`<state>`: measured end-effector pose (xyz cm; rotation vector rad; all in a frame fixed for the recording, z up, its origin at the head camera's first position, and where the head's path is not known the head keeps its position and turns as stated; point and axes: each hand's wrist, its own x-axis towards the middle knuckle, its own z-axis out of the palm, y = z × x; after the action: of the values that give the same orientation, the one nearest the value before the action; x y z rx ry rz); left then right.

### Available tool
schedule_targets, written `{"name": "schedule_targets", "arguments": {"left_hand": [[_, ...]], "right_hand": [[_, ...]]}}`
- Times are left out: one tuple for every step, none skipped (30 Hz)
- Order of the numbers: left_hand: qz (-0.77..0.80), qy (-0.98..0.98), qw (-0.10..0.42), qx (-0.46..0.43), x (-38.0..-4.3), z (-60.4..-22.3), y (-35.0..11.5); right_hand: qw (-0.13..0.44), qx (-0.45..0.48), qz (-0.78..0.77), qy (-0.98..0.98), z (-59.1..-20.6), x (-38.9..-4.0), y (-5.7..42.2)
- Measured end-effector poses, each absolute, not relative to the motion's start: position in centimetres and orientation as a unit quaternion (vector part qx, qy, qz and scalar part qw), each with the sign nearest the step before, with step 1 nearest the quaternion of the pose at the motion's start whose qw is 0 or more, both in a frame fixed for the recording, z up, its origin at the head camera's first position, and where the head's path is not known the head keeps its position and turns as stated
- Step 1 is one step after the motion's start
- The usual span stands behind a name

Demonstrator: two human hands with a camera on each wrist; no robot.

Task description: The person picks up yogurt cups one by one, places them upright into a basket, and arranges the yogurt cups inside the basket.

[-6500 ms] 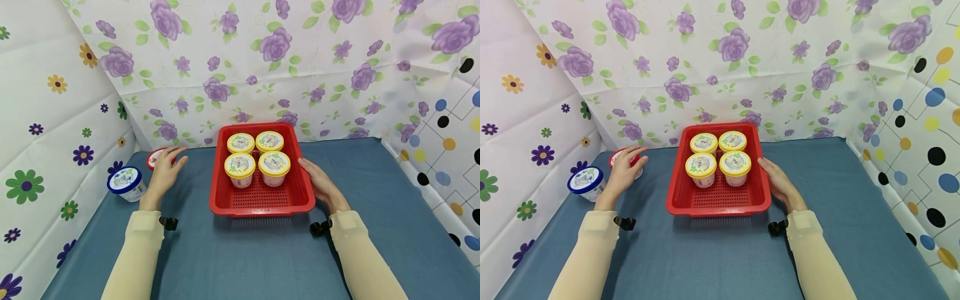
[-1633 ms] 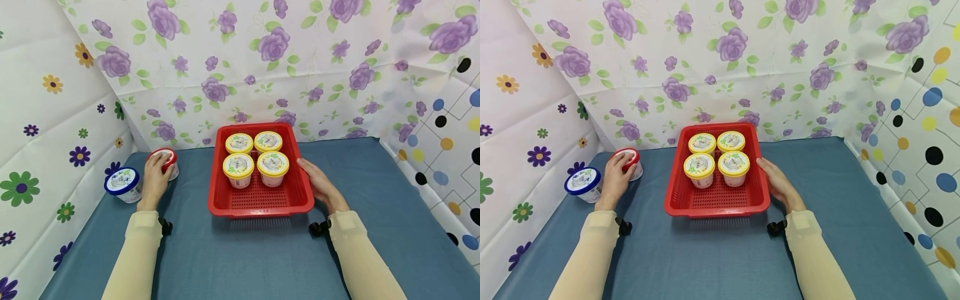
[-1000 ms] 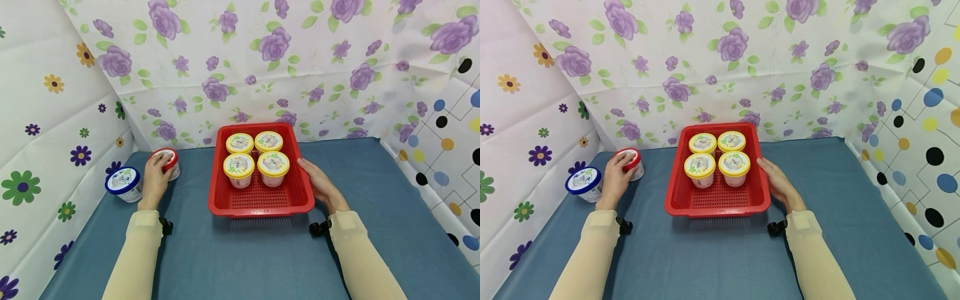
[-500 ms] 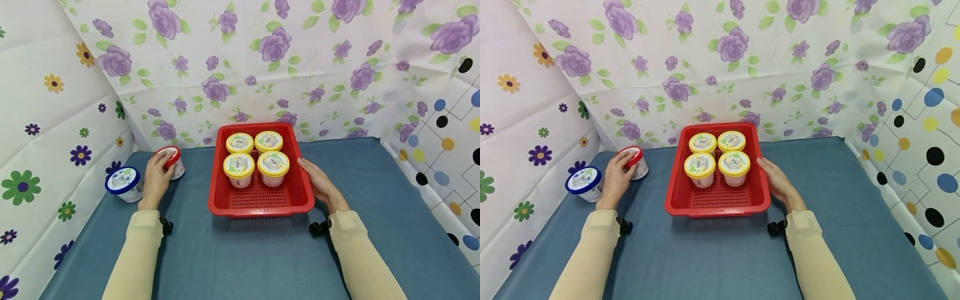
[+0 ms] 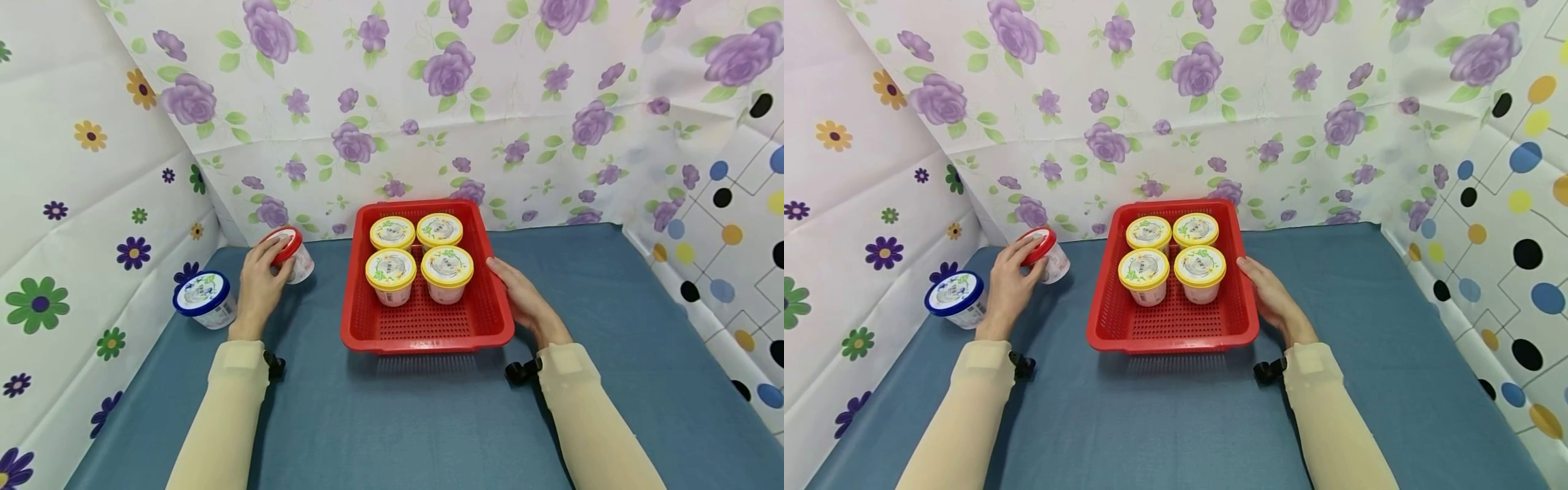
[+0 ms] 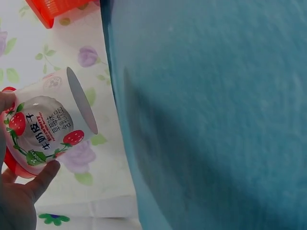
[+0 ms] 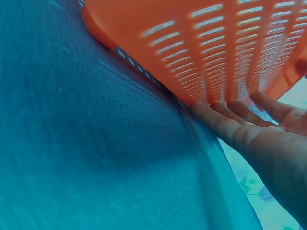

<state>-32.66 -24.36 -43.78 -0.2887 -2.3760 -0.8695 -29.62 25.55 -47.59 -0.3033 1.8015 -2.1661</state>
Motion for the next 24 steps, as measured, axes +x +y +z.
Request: {"name": "schedule_targets", "arguments": {"left_hand": [[-0.327, -0.891, 0.295, -0.112, -32.7, -43.7, -24.2], [-0.327, -0.889, 0.298, -0.117, -32.7, -43.6, -24.1], [-0.328, -0.887, 0.300, -0.122, -32.7, -43.5, -24.0], [-0.329, -0.885, 0.303, -0.128, -32.6, -43.3, -23.8], [-0.329, -0.883, 0.305, -0.134, -32.6, -43.2, -23.7], [-0.330, -0.881, 0.308, -0.140, -32.6, -43.0, -23.5], [-0.331, -0.879, 0.311, -0.146, -32.6, -42.8, -23.3], [-0.331, -0.877, 0.315, -0.152, -32.6, -42.6, -23.2], [-0.331, -0.874, 0.318, -0.158, -32.5, -42.4, -23.0], [-0.330, -0.872, 0.321, -0.164, -32.5, -42.1, -22.8], [-0.330, -0.870, 0.323, -0.171, -32.4, -41.8, -22.6], [-0.330, -0.868, 0.326, -0.177, -32.3, -41.4, -22.4], [-0.330, -0.866, 0.328, -0.183, -32.3, -41.1, -22.2], [-0.331, -0.864, 0.328, -0.190, -32.1, -40.7, -21.9], [-0.331, -0.862, 0.329, -0.198, -32.0, -40.3, -21.7], [-0.332, -0.860, 0.329, -0.206, -31.9, -39.9, -21.4], [-0.333, -0.857, 0.330, -0.214, -31.9, -39.6, -21.2], [-0.333, -0.855, 0.330, -0.223, -31.7, -39.2, -20.9], [-0.333, -0.853, 0.330, -0.231, -31.7, -38.9, -20.7], [-0.332, -0.850, 0.331, -0.239, -31.6, -38.6, -20.4], [-0.332, -0.848, 0.332, -0.247, -31.6, -38.3, -20.2], [-0.332, -0.846, 0.333, -0.253, -31.5, -38.1, -20.0], [-0.331, -0.844, 0.334, -0.259, -31.5, -37.9, -19.8], [-0.332, -0.842, 0.335, -0.263, -31.4, -37.7, -19.6]], "right_hand": [[0.153, -0.106, -0.755, 0.628, -47.6, -29.6, 25.5], [0.152, -0.106, -0.755, 0.629, -47.6, -29.6, 25.5], [0.151, -0.106, -0.755, 0.630, -47.6, -29.6, 25.5], [0.151, -0.106, -0.755, 0.630, -47.6, -29.6, 25.5], [0.150, -0.105, -0.755, 0.630, -47.6, -29.6, 25.5], [0.151, -0.104, -0.755, 0.629, -47.7, -29.7, 25.6], [0.151, -0.104, -0.755, 0.629, -47.7, -29.7, 25.6], [0.152, -0.104, -0.756, 0.629, -47.7, -29.7, 25.6], [0.153, -0.104, -0.756, 0.628, -47.7, -29.7, 25.6], [0.154, -0.105, -0.757, 0.627, -47.7, -29.7, 25.7], [0.155, -0.106, -0.757, 0.626, -47.7, -29.7, 25.7], [0.154, -0.108, -0.757, 0.625, -47.7, -29.8, 25.7], [0.154, -0.109, -0.757, 0.625, -47.7, -29.8, 25.7], [0.154, -0.109, -0.757, 0.625, -47.7, -29.8, 25.8], [0.154, -0.111, -0.757, 0.626, -47.7, -29.8, 25.8], [0.154, -0.111, -0.756, 0.626, -47.7, -29.8, 25.8], [0.154, -0.111, -0.756, 0.627, -47.7, -29.8, 25.8], [0.153, -0.110, -0.755, 0.628, -47.7, -29.8, 25.8], [0.153, -0.110, -0.755, 0.628, -47.7, -29.8, 25.8], [0.153, -0.109, -0.754, 0.629, -47.7, -29.8, 25.7], [0.154, -0.109, -0.754, 0.629, -47.7, -29.8, 25.7], [0.154, -0.109, -0.754, 0.629, -47.7, -29.7, 25.7], [0.154, -0.108, -0.754, 0.629, -47.7, -29.7, 25.7], [0.155, -0.108, -0.754, 0.629, -47.7, -29.7, 25.7]]}}
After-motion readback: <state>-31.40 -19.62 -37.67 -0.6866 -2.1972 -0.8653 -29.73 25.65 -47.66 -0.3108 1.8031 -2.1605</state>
